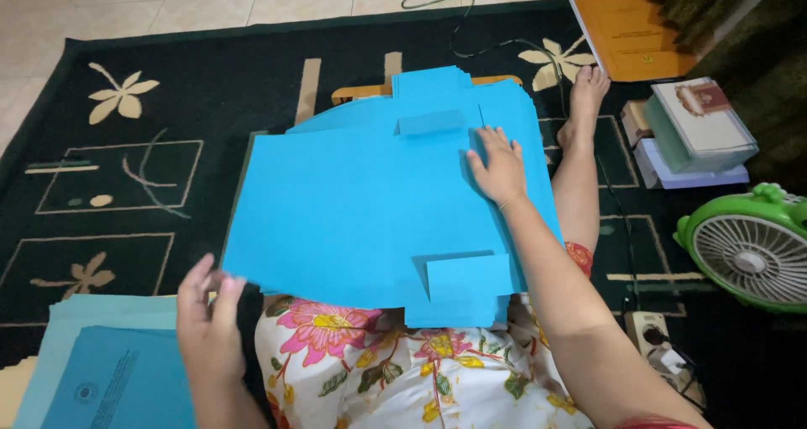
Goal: The person sits on the floor and folds a stack of blue paper sheets by hand. They repeatedly fold the top sheet in half, smooth the crease, and place it on a growing pile to the left.
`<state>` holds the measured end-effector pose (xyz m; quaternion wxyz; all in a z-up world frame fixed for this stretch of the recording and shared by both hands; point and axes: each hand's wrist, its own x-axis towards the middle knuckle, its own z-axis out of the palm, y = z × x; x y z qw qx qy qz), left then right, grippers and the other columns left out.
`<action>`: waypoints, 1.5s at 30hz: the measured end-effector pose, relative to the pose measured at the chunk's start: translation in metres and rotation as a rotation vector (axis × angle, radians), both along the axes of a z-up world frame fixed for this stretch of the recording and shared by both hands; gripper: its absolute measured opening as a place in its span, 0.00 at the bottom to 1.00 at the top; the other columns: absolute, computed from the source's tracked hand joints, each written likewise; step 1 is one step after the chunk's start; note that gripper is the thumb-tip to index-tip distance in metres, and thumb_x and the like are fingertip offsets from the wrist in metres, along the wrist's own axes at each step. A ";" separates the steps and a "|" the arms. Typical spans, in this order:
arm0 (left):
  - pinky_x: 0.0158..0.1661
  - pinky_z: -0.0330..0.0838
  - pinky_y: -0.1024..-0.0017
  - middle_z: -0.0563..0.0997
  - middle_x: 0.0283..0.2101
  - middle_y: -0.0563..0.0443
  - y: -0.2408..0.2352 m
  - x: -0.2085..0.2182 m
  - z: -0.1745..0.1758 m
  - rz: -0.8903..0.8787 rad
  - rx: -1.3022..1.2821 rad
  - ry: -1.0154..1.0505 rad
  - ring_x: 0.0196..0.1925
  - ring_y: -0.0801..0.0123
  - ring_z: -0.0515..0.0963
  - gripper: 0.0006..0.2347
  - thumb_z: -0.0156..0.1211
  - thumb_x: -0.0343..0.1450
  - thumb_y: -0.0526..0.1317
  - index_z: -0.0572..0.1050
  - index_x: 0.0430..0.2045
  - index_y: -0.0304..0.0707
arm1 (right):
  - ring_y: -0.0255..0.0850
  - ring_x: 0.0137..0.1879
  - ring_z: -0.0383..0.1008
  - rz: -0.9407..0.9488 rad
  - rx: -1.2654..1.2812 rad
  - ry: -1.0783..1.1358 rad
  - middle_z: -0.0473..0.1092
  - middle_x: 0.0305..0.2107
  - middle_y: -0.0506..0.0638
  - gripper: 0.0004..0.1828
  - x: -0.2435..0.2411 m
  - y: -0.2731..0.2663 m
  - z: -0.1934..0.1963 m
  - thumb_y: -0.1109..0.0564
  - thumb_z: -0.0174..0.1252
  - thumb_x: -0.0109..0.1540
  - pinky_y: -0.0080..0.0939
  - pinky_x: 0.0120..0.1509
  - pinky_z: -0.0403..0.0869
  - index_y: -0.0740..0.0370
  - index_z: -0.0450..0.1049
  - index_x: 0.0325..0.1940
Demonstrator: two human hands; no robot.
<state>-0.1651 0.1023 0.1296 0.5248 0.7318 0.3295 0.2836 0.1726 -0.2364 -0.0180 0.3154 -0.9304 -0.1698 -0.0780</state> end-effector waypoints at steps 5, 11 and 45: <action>0.61 0.70 0.61 0.67 0.67 0.38 -0.056 0.027 0.021 -0.506 0.059 -0.432 0.61 0.46 0.79 0.21 0.51 0.76 0.40 0.61 0.66 0.37 | 0.54 0.71 0.63 -0.009 0.404 -0.010 0.64 0.67 0.57 0.33 0.000 -0.012 -0.002 0.38 0.39 0.72 0.56 0.71 0.63 0.59 0.61 0.74; 0.58 0.68 0.55 0.74 0.58 0.33 -0.115 0.073 0.000 -0.913 -0.212 -0.570 0.53 0.50 0.79 0.26 0.58 0.72 0.39 0.61 0.65 0.29 | 0.45 0.67 0.70 -0.089 0.798 -0.034 0.75 0.56 0.52 0.25 0.004 -0.017 -0.013 0.42 0.36 0.76 0.48 0.68 0.71 0.52 0.66 0.71; 0.73 0.32 0.45 0.46 0.79 0.43 -0.131 0.310 -0.120 -0.658 0.771 0.588 0.80 0.42 0.38 0.34 0.38 0.74 0.62 0.52 0.75 0.46 | 0.45 0.84 0.33 -0.260 -0.451 0.245 0.38 0.80 0.51 0.39 0.045 0.034 0.023 0.33 0.27 0.73 0.62 0.82 0.34 0.55 0.43 0.83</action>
